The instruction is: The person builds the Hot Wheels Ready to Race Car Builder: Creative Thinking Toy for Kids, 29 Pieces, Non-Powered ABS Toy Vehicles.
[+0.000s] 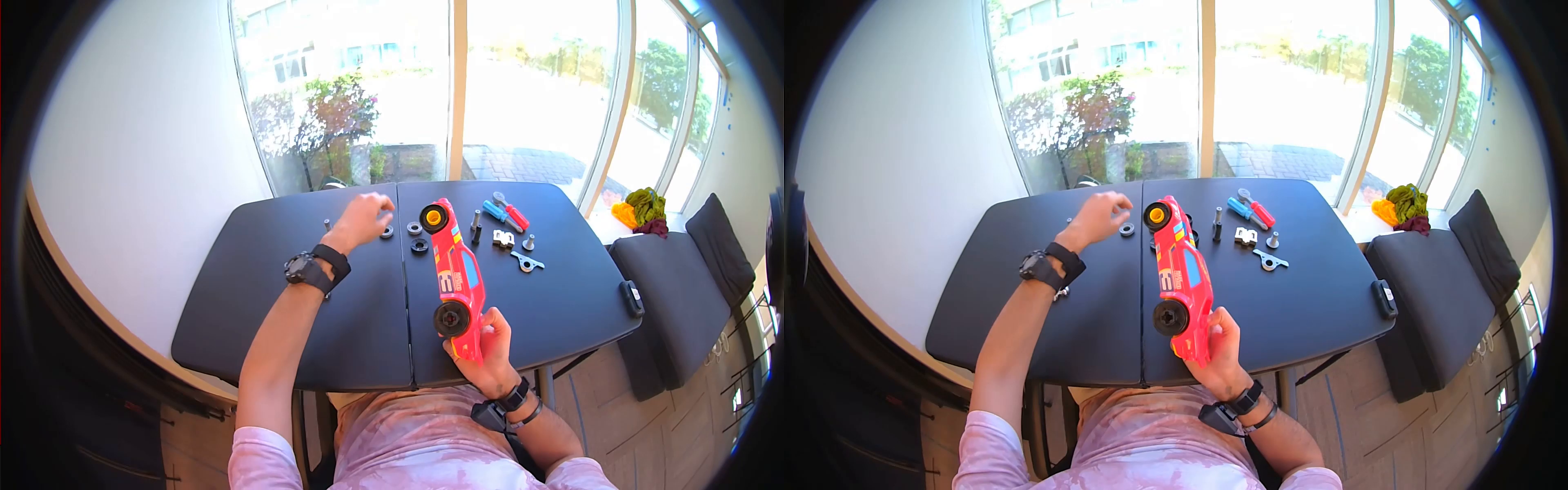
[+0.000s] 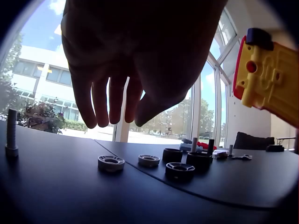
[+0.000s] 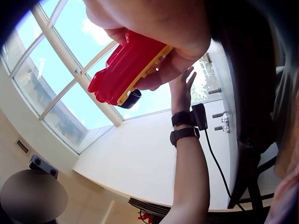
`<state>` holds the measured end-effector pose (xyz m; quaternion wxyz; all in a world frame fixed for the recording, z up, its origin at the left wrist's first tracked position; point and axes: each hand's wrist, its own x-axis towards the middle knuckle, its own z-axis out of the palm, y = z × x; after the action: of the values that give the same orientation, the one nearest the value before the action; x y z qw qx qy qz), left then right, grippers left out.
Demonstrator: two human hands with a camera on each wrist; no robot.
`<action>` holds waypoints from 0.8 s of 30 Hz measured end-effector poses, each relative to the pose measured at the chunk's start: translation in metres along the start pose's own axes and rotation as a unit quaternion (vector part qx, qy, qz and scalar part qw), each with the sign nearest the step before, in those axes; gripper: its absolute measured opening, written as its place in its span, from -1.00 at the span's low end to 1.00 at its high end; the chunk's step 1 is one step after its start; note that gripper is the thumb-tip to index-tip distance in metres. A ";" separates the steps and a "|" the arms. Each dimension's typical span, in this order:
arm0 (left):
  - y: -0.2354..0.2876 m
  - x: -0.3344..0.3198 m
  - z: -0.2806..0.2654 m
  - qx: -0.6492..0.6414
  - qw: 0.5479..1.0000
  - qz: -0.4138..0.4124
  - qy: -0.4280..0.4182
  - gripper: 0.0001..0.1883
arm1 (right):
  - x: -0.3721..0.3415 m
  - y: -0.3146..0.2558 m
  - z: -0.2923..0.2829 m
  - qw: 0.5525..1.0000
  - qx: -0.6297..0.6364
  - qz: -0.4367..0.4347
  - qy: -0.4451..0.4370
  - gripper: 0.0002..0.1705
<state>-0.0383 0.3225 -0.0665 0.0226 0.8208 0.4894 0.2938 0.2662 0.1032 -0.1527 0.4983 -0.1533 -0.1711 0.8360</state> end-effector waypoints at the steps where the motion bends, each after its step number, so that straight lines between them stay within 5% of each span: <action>1: -0.016 0.000 0.020 0.038 0.999 0.007 -0.003 -0.74 | 0.000 -0.001 0.000 1.000 0.009 0.006 -0.007 -0.48; 6: -0.029 -0.009 0.051 0.146 0.982 -0.028 -0.117 -0.65 | -0.001 -0.003 0.004 1.000 0.015 0.011 -0.006 -0.55; 9: -0.021 -0.014 0.042 0.151 0.986 -0.017 -0.073 -0.68 | -0.002 -0.003 0.003 1.000 0.001 0.011 0.008 -0.55; 12: -0.012 -0.008 0.025 0.016 0.999 -0.005 0.047 -0.70 | 0.000 -0.002 -0.006 1.000 -0.003 0.013 -0.003 -0.55; 16: 0.056 -0.012 -0.029 -0.154 0.980 -0.054 0.111 -0.58 | 0.000 -0.001 -0.009 1.000 -0.017 0.001 -0.005 -0.55; 19: 0.101 -0.029 -0.057 -0.223 0.963 -0.006 0.153 -0.60 | -0.002 -0.002 -0.002 1.000 -0.019 -0.003 0.019 -0.55; 24: 0.144 -0.058 -0.078 -0.208 0.968 0.063 0.129 -0.66 | -0.004 -0.003 0.006 1.000 0.004 0.007 -0.005 -0.55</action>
<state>0.0155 0.1804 0.0178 0.1111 0.7823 0.3640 0.4931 0.2675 0.1004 -0.1461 0.4924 -0.1482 -0.1698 0.8407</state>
